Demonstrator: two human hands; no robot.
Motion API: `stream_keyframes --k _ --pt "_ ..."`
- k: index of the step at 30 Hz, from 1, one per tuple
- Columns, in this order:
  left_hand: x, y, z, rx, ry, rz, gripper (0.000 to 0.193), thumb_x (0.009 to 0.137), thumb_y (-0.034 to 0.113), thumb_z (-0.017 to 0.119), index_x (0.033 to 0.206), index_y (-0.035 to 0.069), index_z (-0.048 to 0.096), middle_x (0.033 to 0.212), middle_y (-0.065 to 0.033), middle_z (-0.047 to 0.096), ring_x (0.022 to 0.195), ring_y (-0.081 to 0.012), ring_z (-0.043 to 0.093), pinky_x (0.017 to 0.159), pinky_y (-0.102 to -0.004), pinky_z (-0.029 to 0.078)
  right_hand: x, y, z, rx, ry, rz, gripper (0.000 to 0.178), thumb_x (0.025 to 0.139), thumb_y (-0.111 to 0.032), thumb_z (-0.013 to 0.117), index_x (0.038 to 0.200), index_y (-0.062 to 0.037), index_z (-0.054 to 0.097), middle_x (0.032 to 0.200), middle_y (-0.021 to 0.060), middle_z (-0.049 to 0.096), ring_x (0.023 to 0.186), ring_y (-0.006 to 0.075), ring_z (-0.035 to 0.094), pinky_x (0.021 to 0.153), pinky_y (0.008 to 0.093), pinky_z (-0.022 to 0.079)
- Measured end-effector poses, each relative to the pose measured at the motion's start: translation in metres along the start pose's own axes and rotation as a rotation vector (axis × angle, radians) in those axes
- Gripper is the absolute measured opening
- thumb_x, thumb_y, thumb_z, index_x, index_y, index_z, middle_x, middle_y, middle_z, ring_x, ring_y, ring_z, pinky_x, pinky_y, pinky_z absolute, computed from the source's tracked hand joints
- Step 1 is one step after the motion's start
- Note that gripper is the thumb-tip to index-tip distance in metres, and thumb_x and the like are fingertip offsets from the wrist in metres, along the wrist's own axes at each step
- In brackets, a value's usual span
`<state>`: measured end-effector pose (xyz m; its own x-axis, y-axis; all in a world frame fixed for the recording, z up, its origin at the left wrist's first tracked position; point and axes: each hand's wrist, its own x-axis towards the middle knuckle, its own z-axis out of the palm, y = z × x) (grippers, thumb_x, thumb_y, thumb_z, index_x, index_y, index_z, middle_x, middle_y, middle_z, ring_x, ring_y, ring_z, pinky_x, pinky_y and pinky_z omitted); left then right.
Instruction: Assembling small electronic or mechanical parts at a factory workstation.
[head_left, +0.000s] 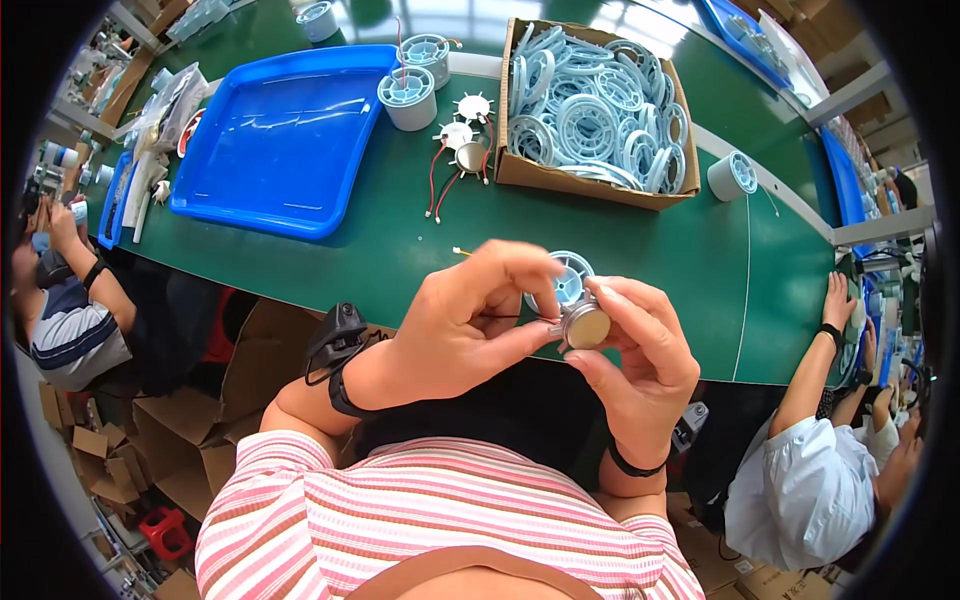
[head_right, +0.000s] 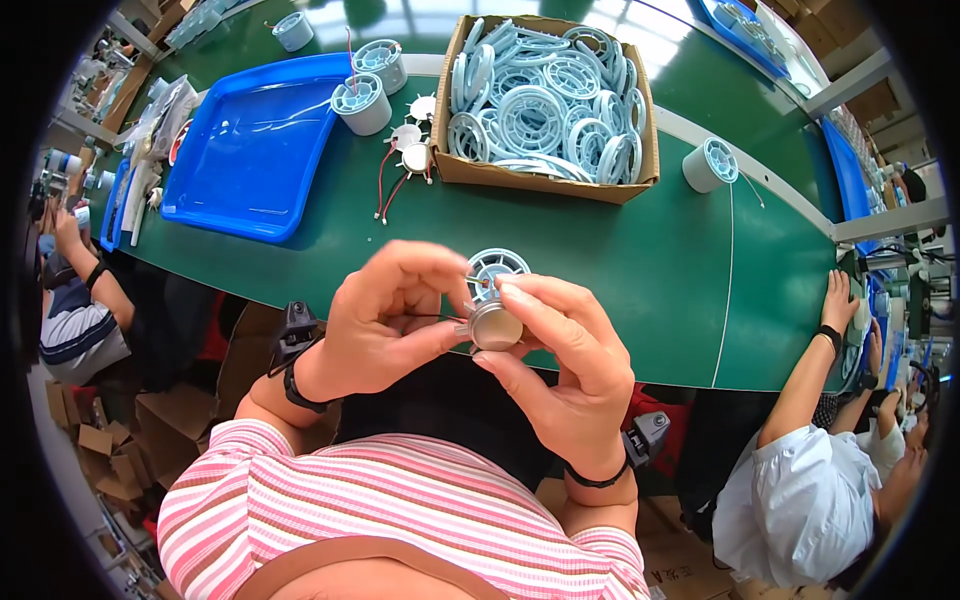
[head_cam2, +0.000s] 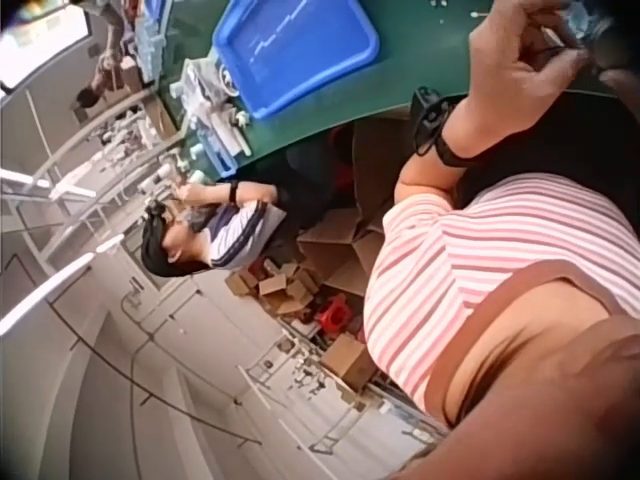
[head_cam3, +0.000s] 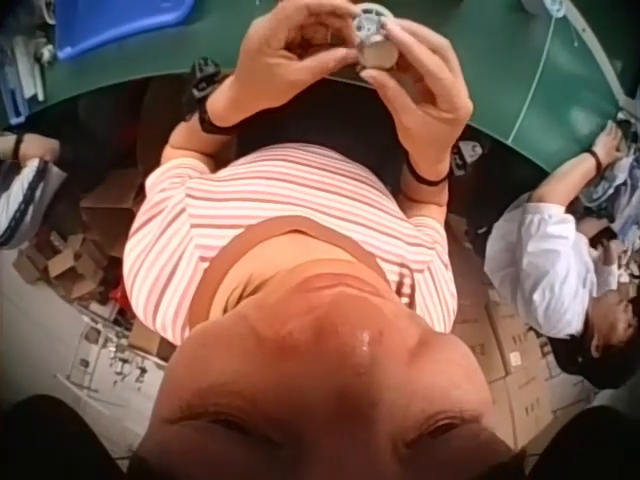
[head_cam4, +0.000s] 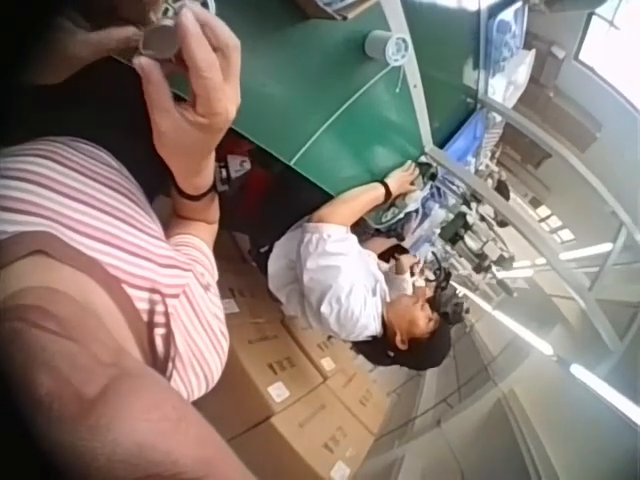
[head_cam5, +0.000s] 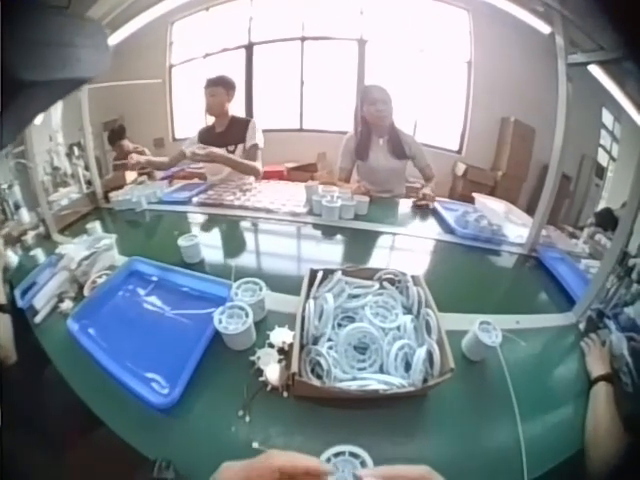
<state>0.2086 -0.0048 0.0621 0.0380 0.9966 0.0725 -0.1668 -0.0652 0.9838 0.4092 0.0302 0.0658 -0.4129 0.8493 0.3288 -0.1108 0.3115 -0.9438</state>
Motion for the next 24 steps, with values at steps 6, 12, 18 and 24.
stream_keyframes --k 6,12,18,24 --pt "0.010 -0.019 -0.011 0.110 -0.182 0.259 0.018 0.088 -0.007 0.072 0.105 -0.002 0.073 0.096 -0.0092 0.070 0.085 -0.0156 0.067 0.071 -0.0259 0.052 0.002 0.011 -0.006 -0.011 -0.032 -0.085 0.051 0.076 0.010 0.080 0.124 -0.0001 0.068 0.132 0.0207 0.058 0.107 0.0246 0.068 0.082 0.0315 0.062" --pt "0.011 -0.017 -0.012 0.040 -0.217 0.223 0.014 0.091 -0.003 0.070 0.105 -0.002 0.073 0.096 -0.0081 0.069 0.082 -0.0135 0.063 0.067 -0.0254 0.049 -0.002 0.010 -0.010 0.074 -0.037 -0.060 0.051 0.075 0.013 0.080 0.123 0.0010 0.067 0.126 0.0186 0.056 0.107 0.0256 0.068 0.085 0.0325 0.065" --pt "0.006 -0.012 -0.010 -0.233 -0.125 -0.113 0.015 0.099 0.002 0.065 0.111 -0.003 0.071 0.099 -0.0055 0.070 0.092 -0.0118 0.066 0.081 -0.0247 0.052 -0.004 0.007 0.000 0.051 0.031 -0.030 0.050 0.076 0.013 0.080 0.123 0.0020 0.066 0.125 0.0175 0.055 0.106 0.0259 0.069 0.087 0.0338 0.065" --pt "0.000 -0.011 -0.005 -0.278 -0.059 -0.166 0.014 0.097 0.002 0.066 0.110 -0.003 0.071 0.095 -0.0052 0.069 0.088 -0.0113 0.065 0.078 -0.0243 0.052 -0.007 0.001 0.006 0.168 0.105 0.081 0.047 0.076 0.014 0.079 0.119 0.0023 0.067 0.125 0.0165 0.056 0.105 0.0247 0.069 0.088 0.0330 0.064"
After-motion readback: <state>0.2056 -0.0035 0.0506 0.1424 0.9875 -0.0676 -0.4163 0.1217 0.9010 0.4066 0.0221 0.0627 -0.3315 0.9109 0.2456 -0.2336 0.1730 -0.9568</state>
